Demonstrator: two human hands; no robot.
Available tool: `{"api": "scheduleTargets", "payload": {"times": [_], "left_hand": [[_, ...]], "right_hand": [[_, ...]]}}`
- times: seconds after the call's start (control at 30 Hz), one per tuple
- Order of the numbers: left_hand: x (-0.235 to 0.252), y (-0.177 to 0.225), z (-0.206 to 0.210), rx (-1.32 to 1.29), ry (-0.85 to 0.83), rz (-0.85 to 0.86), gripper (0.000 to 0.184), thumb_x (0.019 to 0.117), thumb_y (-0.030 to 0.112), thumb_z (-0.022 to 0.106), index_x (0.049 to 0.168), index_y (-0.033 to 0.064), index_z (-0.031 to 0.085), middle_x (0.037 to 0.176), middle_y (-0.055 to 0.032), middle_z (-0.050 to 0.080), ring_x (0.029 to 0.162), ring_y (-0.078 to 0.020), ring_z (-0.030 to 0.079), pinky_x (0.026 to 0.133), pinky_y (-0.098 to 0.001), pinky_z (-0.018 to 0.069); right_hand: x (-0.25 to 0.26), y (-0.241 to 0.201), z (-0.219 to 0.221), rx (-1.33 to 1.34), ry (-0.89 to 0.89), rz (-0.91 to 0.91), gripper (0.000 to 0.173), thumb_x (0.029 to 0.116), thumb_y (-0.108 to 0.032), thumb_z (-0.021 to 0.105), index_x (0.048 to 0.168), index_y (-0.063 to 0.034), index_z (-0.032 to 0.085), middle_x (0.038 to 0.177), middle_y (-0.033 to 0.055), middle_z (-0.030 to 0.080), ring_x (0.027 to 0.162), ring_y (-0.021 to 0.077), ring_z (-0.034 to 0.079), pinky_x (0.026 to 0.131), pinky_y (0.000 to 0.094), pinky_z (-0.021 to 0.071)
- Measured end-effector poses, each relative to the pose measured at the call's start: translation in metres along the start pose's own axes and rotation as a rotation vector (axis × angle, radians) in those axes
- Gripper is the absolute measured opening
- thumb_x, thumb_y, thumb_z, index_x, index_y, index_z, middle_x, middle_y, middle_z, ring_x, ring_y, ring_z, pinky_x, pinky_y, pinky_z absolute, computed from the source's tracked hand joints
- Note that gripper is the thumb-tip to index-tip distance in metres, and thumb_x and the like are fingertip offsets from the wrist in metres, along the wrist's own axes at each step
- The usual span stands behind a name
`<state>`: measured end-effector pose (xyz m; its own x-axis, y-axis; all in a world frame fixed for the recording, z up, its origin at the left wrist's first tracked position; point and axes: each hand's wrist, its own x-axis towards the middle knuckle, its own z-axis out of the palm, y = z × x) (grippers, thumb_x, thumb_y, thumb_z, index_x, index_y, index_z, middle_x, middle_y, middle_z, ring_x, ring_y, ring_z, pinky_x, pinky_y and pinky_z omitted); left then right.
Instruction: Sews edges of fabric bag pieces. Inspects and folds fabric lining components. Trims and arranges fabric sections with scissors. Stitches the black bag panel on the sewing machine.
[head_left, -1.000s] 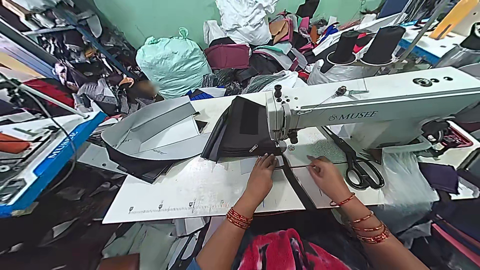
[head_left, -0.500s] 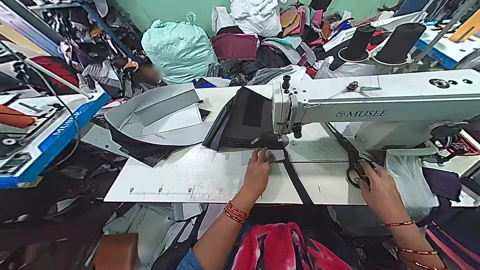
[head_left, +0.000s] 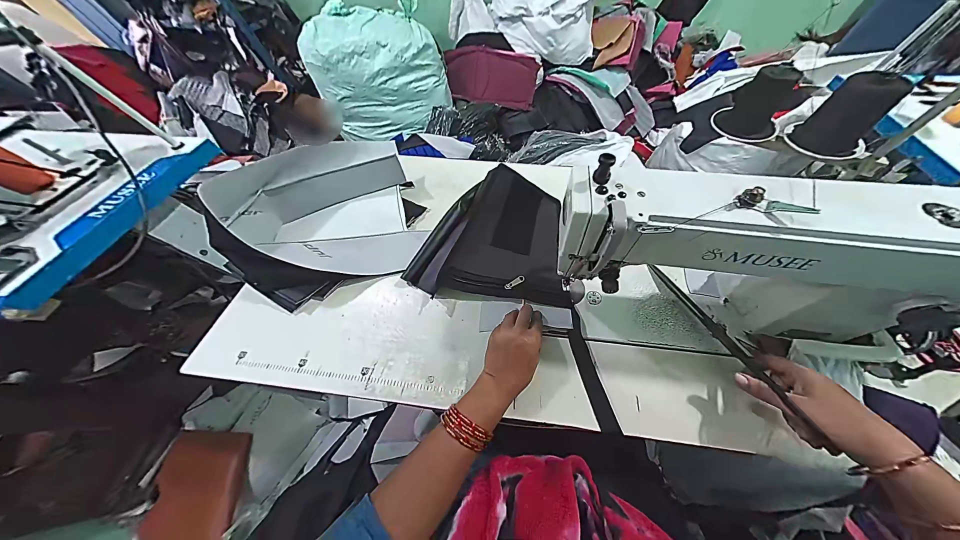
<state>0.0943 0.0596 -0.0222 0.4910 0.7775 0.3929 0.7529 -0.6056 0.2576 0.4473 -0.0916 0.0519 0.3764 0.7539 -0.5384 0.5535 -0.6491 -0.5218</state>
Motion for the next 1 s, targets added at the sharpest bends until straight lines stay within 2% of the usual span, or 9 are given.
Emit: {"api": "scheduleTargets", "payload": {"times": [0.07,0.13,0.23,0.33,0.63,0.7,0.8,0.9,1.0], "left_hand": [[-0.001,-0.003,0.003,-0.01,0.045,0.007,0.022,0.0836,-0.005,0.069,0.104,-0.0024,0.077,0.109,-0.0217,0.074,0.096,-0.0406,0.074,0.072,-0.0477,0.0619],[-0.002,-0.008,0.005,-0.066,0.084,0.007,0.023,0.0815,-0.006,0.07,0.103,-0.0028,0.078,0.102,-0.0217,0.075,0.094,-0.0391,0.075,0.073,-0.047,0.0626],[-0.005,-0.012,0.005,-0.136,0.114,0.003,0.02,0.0832,-0.006,0.068,0.101,-0.0031,0.078,0.099,-0.0219,0.074,0.091,-0.0369,0.076,0.075,-0.0454,0.063],[-0.005,-0.012,0.006,-0.13,0.143,0.013,0.02,0.0829,-0.006,0.066,0.099,-0.0029,0.078,0.097,-0.0214,0.074,0.09,-0.036,0.076,0.075,-0.0438,0.0631],[-0.006,-0.014,0.011,-0.082,0.201,0.048,0.019,0.0785,-0.005,0.068,0.094,-0.001,0.078,0.097,-0.0192,0.076,0.097,-0.0363,0.076,0.074,-0.0406,0.0631],[-0.006,-0.015,0.011,-0.059,0.216,0.087,0.02,0.0773,-0.004,0.068,0.092,0.0026,0.079,0.095,-0.0144,0.076,0.105,-0.038,0.072,0.086,-0.0441,0.0608],[-0.006,-0.016,0.01,-0.023,0.229,0.175,0.018,0.0808,-0.002,0.066,0.087,0.0099,0.078,0.092,-0.0069,0.076,0.11,-0.0355,0.069,0.11,-0.0551,0.0451],[-0.007,-0.018,0.011,0.044,0.254,0.188,0.019,0.0831,0.005,0.063,0.087,0.0175,0.077,0.087,-0.0001,0.072,0.1,-0.0261,0.065,0.101,-0.0468,0.0409],[-0.008,-0.018,0.011,0.051,0.277,0.189,0.021,0.0853,0.005,0.061,0.089,0.0176,0.078,0.084,0.0005,0.07,0.096,-0.0241,0.063,0.096,-0.0437,0.0383]], "right_hand": [[-0.003,0.01,-0.009,0.123,-0.099,-0.103,0.046,0.0915,-0.043,0.069,0.116,-0.0047,0.06,0.06,-0.0027,0.05,0.039,0.0059,0.042,0.037,0.0228,0.0373],[-0.003,0.019,-0.017,0.192,-0.324,-0.194,0.057,0.0801,-0.062,0.07,0.113,-0.0162,0.062,0.058,-0.0109,0.049,0.038,0.0006,0.041,0.035,0.0187,0.0358],[0.003,0.021,-0.029,0.155,-0.791,-0.303,0.08,0.0771,-0.084,0.063,0.124,-0.0194,0.057,0.07,-0.009,0.054,0.05,0.002,0.05,0.046,0.0197,0.0436],[0.013,0.01,-0.026,0.027,-0.982,-0.342,0.09,0.0752,-0.09,0.057,0.13,-0.0178,0.055,0.073,-0.0062,0.055,0.055,0.0031,0.053,0.049,0.0211,0.0453],[0.063,-0.032,-0.026,-0.107,-1.035,-0.263,0.088,0.0716,-0.093,0.056,0.12,-0.0202,0.055,0.068,-0.008,0.052,0.049,0.003,0.05,0.047,0.0207,0.0446],[0.076,-0.039,-0.033,-0.136,-1.033,-0.271,0.09,0.0698,-0.094,0.056,0.119,-0.0194,0.056,0.068,-0.0076,0.051,0.049,0.0035,0.05,0.046,0.021,0.0445],[0.09,-0.058,-0.038,-0.207,-1.006,-0.235,0.095,0.0614,-0.097,0.06,0.119,-0.0214,0.058,0.065,-0.01,0.049,0.046,0.0012,0.047,0.044,0.0185,0.0411],[0.107,-0.073,-0.036,-0.282,-1.01,-0.271,0.1,0.0579,-0.099,0.059,0.119,-0.0202,0.058,0.067,-0.0097,0.051,0.046,0.0004,0.046,0.043,0.0179,0.0397],[0.116,-0.084,-0.031,-0.312,-1.007,-0.314,0.097,0.0594,-0.098,0.059,0.117,-0.0194,0.058,0.071,-0.0098,0.052,0.049,-0.0012,0.046,0.044,0.0167,0.0378]]}}
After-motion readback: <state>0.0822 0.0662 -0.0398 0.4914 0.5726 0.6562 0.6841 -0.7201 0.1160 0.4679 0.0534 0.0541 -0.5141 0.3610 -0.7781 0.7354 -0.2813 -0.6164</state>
